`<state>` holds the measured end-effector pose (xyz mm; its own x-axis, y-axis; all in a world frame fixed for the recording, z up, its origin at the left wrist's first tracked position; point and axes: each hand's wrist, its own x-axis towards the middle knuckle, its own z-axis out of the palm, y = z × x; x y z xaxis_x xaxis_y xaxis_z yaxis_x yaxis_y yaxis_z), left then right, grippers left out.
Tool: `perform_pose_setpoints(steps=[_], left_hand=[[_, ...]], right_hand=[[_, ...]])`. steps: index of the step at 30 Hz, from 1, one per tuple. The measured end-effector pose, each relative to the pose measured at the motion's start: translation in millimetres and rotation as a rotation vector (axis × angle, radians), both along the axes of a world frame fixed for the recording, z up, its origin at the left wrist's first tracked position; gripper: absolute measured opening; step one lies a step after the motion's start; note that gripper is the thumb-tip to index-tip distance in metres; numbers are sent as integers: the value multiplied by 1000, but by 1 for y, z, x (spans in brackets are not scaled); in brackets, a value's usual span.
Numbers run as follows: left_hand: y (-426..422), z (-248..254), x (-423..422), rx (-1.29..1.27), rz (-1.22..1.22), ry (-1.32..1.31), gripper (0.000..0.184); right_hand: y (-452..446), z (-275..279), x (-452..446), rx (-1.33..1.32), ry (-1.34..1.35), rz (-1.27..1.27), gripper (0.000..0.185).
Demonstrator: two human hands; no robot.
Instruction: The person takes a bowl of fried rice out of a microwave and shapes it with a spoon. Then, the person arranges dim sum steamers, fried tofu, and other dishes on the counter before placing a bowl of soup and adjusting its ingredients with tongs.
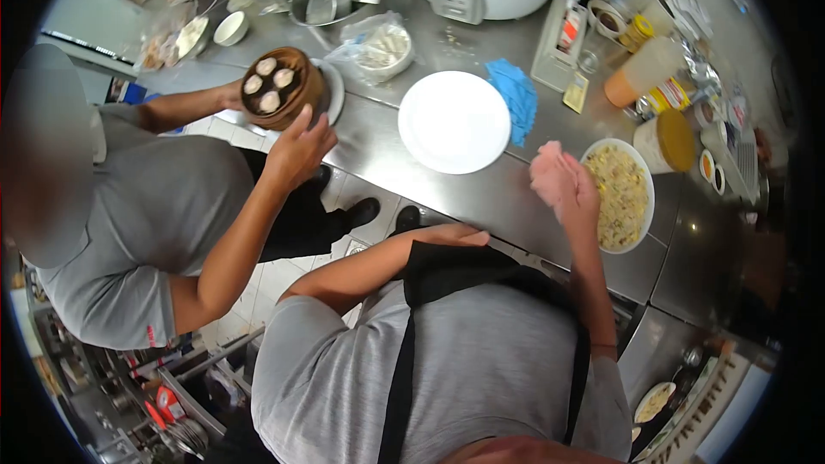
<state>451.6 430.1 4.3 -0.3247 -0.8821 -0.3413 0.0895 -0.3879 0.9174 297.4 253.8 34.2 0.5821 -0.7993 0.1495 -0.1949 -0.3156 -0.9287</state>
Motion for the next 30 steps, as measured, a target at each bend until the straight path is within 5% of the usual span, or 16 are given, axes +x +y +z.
perform_pose_setpoints(steps=[1,4,7,10,14,18,23,30], left_hand=[[13,4,12,-12,11,-5,46],[47,23,49,-16,28,-66,48],[64,45,91,8,77,-155,47],[83,58,118,88,419,-327,41],[102,41,146,191,552,-234,44],[99,20,154,233,479,-216,45],[73,15,149,284,358,-268,43],[40,0,131,43,864,-95,30]], right_hand=[[-11,-3,8,-261,80,-16,26],[-29,4,37,-439,165,10,25],[-44,-9,61,-500,295,-40,23],[-63,-55,78,-639,384,-16,24],[-40,-59,83,-610,724,-217,26],[-37,-81,85,-608,568,-410,26],[-44,-74,81,-576,591,-323,18],[-74,-83,68,-322,276,-210,18]])
